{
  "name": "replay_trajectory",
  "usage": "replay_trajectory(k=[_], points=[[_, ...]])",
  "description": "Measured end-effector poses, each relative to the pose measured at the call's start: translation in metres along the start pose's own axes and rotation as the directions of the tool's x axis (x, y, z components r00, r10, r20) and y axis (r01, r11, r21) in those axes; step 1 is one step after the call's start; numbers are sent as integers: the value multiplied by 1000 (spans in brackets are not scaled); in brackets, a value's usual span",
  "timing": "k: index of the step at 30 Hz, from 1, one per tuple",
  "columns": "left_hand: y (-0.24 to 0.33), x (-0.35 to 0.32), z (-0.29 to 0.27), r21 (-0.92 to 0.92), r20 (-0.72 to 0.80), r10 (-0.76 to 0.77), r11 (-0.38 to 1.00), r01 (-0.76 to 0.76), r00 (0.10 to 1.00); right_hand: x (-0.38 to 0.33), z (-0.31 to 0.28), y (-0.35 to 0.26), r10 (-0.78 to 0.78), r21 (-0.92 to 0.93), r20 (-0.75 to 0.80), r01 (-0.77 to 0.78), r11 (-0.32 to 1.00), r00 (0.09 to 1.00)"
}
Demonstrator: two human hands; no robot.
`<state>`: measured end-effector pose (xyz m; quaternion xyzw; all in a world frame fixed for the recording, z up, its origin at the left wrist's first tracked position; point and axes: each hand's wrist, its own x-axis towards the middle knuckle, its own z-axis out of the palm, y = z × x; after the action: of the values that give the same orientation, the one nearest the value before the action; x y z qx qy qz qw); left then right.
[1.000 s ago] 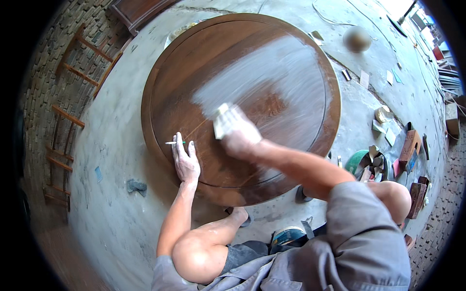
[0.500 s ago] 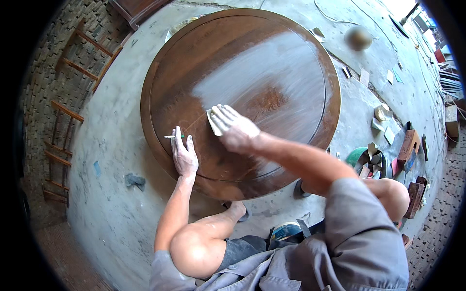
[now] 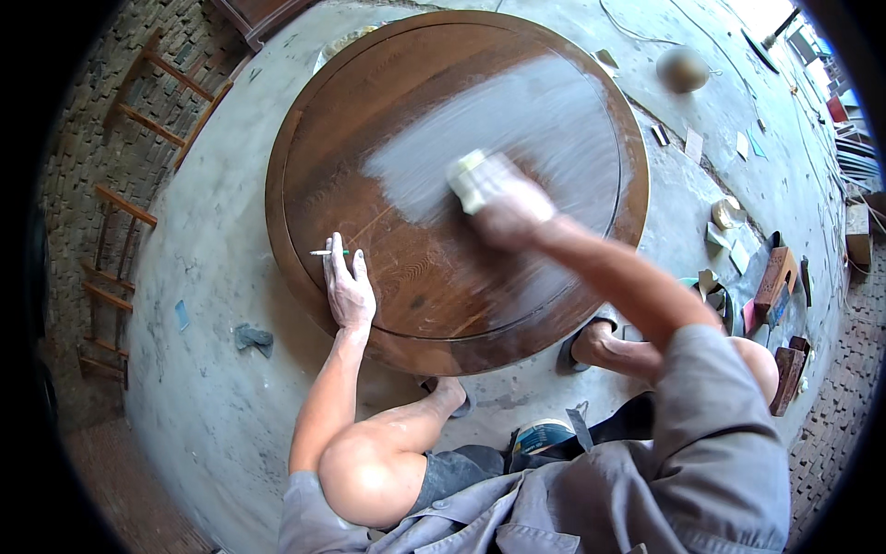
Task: The person sits on the floor and sands a round wooden table with sandpaper. They use both hands to rub the surface, occasionally switching sandpaper sheets and continuing to sand the tabletop.
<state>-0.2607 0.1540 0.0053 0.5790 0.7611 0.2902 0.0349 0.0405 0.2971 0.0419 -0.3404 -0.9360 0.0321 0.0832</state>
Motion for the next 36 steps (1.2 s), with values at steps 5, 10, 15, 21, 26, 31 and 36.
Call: replay_trajectory(k=[5,10,15,21,26,31,36], points=[[-4,-3,-2,27,-6,-18,999,18,1000,-3,-3,8,265,-256,-49,-269,929,963],[6,3,13,-28,-10,43,999,-43,999,5,36,-82,-84,108,-17,85,991,996],[5,-1,3,2,-28,0,1000,0,1000,-29,-20,76,150,-381,-59,-161,911,987],[8,4,14,-46,-9,51,998,-52,999,-5,25,-97,37,141,-66,-28,990,997],[1,0,0,2,-17,10,1000,-10,1000,-26,-4,37,90,-238,8,-86,967,996],[5,1,0,8,-12,4,1000,-4,1000,-20,3,-34,136,-256,10,-129,958,991],[-1,-1,9,-13,-21,41,999,-42,999,-18,15,-55,-150,130,109,135,982,983]])
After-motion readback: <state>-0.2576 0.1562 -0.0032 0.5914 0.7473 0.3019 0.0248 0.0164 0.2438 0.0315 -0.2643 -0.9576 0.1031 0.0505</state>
